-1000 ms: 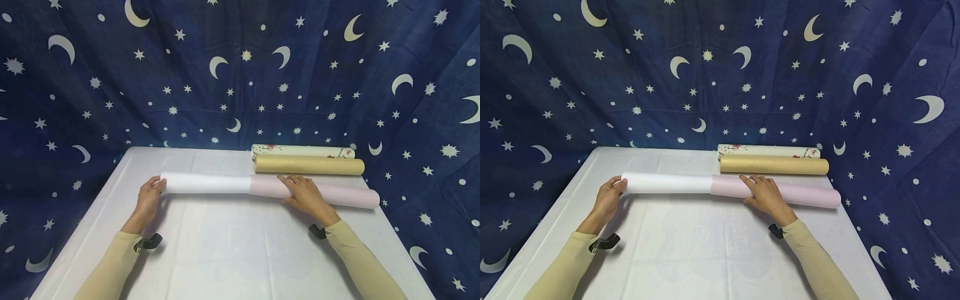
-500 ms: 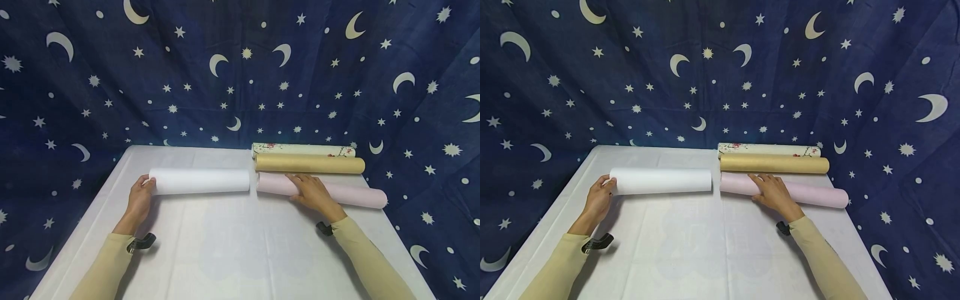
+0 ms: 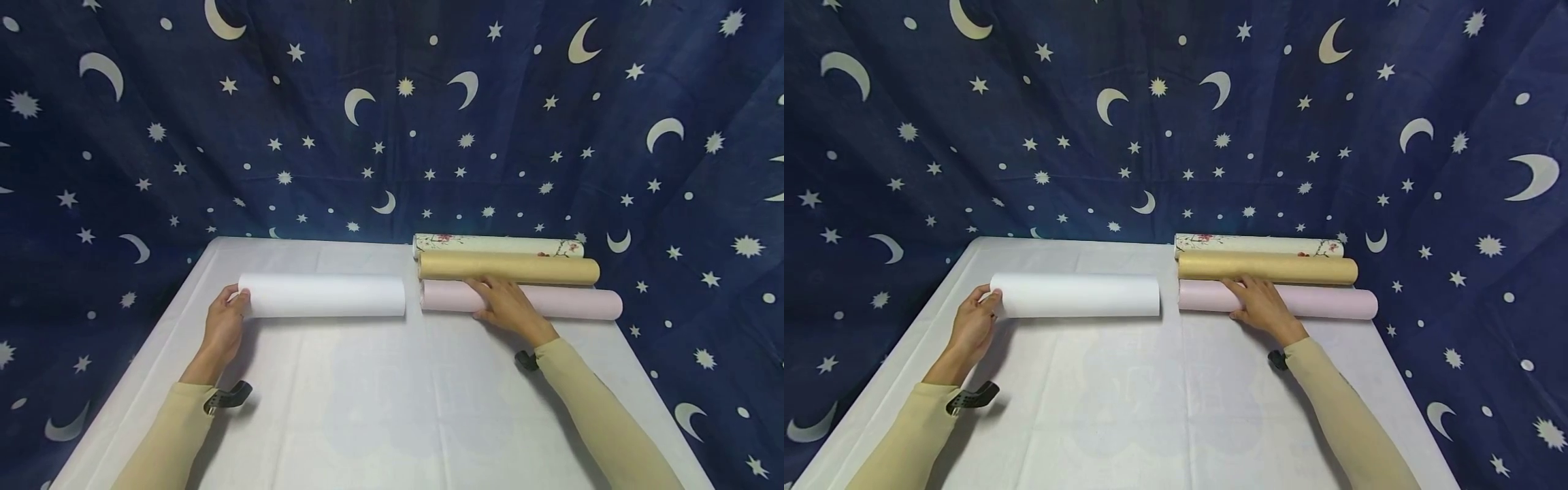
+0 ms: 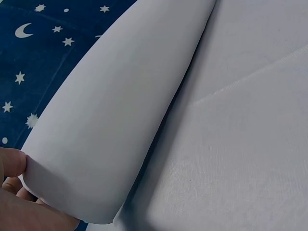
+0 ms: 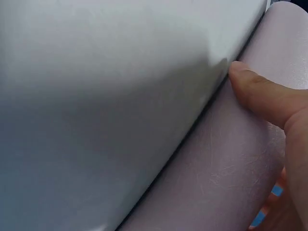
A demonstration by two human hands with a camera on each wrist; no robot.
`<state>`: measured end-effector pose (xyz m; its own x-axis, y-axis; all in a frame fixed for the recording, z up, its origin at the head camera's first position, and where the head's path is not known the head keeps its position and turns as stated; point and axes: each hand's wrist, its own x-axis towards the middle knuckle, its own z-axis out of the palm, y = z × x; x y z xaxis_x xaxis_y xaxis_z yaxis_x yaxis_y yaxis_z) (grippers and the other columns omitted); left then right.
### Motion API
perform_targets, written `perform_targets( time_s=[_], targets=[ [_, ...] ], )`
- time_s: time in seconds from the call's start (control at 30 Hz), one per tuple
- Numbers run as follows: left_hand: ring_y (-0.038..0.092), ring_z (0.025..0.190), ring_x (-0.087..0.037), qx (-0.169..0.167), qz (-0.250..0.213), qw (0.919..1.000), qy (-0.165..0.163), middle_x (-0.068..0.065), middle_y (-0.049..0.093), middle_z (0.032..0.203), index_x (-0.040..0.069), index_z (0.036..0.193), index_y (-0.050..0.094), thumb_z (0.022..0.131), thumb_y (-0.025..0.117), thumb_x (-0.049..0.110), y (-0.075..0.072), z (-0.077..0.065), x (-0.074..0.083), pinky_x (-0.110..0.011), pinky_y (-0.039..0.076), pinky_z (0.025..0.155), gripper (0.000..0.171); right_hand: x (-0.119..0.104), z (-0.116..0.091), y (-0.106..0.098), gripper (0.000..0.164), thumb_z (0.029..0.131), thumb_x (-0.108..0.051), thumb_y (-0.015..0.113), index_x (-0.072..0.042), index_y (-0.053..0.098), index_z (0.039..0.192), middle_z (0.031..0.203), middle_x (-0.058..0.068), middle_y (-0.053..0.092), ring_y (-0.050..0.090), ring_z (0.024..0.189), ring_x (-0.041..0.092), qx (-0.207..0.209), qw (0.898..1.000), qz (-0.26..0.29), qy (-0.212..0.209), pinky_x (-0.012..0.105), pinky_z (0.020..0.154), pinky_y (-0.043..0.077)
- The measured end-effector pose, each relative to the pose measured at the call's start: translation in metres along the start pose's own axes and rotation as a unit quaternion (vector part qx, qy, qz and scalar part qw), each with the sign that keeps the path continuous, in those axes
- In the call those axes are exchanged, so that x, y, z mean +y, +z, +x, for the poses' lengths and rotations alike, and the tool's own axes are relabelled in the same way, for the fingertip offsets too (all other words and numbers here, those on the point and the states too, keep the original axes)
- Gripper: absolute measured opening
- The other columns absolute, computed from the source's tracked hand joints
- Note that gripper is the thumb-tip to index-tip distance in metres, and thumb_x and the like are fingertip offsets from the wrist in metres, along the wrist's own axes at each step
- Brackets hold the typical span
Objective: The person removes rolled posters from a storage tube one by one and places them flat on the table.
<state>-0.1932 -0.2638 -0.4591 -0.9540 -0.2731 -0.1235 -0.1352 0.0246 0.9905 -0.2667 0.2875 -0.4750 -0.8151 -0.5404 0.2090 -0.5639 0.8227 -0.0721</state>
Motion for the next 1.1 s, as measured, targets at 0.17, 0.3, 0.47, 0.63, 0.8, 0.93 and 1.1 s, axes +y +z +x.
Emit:
perform_targets(
  time_s=[0.17,0.3,0.47,0.63,0.8,0.93,1.1],
  targets=[
    [0.048,0.112,-0.001,-0.004,-0.013,0.9999,0.004,0.014,0.055,0.11,0.017,0.125,0.048,0.104,0.045,0.037,-0.002,-0.001,0.0,-0.02,0.037,0.102,0.029,0.002,0.003,0.001,0.08,0.077,-0.028,0.084,-0.018,0.046,0.146,0.127,0.014,0.054,0.053,0.116,0.038,0.015,1.0,-0.01,0.003,0.057,0.095,0.042],
    [0.049,0.112,0.0,-0.007,-0.021,0.9997,0.007,0.015,0.056,0.108,0.018,0.124,0.048,0.104,0.045,0.036,-0.003,-0.002,0.0,-0.016,0.038,0.098,0.027,0.003,0.005,0.001,0.078,0.078,-0.025,0.084,-0.02,0.046,0.145,0.127,0.014,0.052,0.051,0.116,0.037,0.015,1.0,-0.016,0.014,0.057,0.094,0.04],
    [0.049,0.112,0.0,-0.015,-0.035,0.9992,0.012,0.016,0.057,0.108,0.019,0.123,0.048,0.103,0.047,0.036,-0.003,-0.002,0.001,-0.015,0.038,0.096,0.027,0.002,0.008,-0.001,0.075,0.08,-0.024,0.083,-0.022,0.046,0.145,0.127,0.013,0.051,0.049,0.118,0.036,0.024,0.999,-0.021,0.027,0.059,0.098,0.039],
    [0.052,0.109,0.001,-0.015,-0.055,0.9981,0.023,0.017,0.06,0.105,0.019,0.122,0.049,0.103,0.048,0.033,0.0,-0.003,0.004,-0.012,0.039,0.092,0.024,-0.002,0.008,-0.007,0.07,0.082,-0.022,0.08,-0.02,0.047,0.143,0.131,0.016,0.051,0.048,0.122,0.039,0.045,0.998,-0.014,0.037,0.061,0.1,0.037],
    [0.054,0.11,-0.002,-0.007,-0.072,0.9969,0.031,0.016,0.062,0.105,0.017,0.121,0.05,0.102,0.051,0.032,0.008,-0.006,0.01,-0.016,0.039,0.097,0.024,-0.012,0.001,-0.016,0.068,0.083,-0.022,0.078,-0.019,0.048,0.143,0.133,0.017,0.051,0.049,0.123,0.041,0.078,0.996,-0.012,0.035,0.061,0.1,0.037],
    [0.052,0.115,-0.004,-0.01,-0.078,0.9963,0.035,0.014,0.06,0.111,0.018,0.123,0.049,0.102,0.05,0.033,0.015,-0.012,0.02,-0.021,0.037,0.104,0.026,-0.028,-0.006,-0.028,0.066,0.084,-0.022,0.077,-0.017,0.048,0.143,0.134,0.017,0.051,0.048,0.124,0.041,0.117,0.993,-0.017,0.026,0.06,0.1,0.038],
    [0.053,0.115,-0.005,-0.017,-0.11,0.9928,0.046,0.012,0.063,0.109,0.017,0.122,0.05,0.102,0.052,0.03,0.029,-0.021,0.033,-0.02,0.038,0.102,0.024,-0.057,-0.014,-0.046,0.058,0.085,-0.022,0.075,-0.015,0.054,0.138,0.13,0.016,0.055,0.052,0.12,0.038,0.189,0.982,-0.012,-0.005,0.058,0.097,0.041]
  ],
)
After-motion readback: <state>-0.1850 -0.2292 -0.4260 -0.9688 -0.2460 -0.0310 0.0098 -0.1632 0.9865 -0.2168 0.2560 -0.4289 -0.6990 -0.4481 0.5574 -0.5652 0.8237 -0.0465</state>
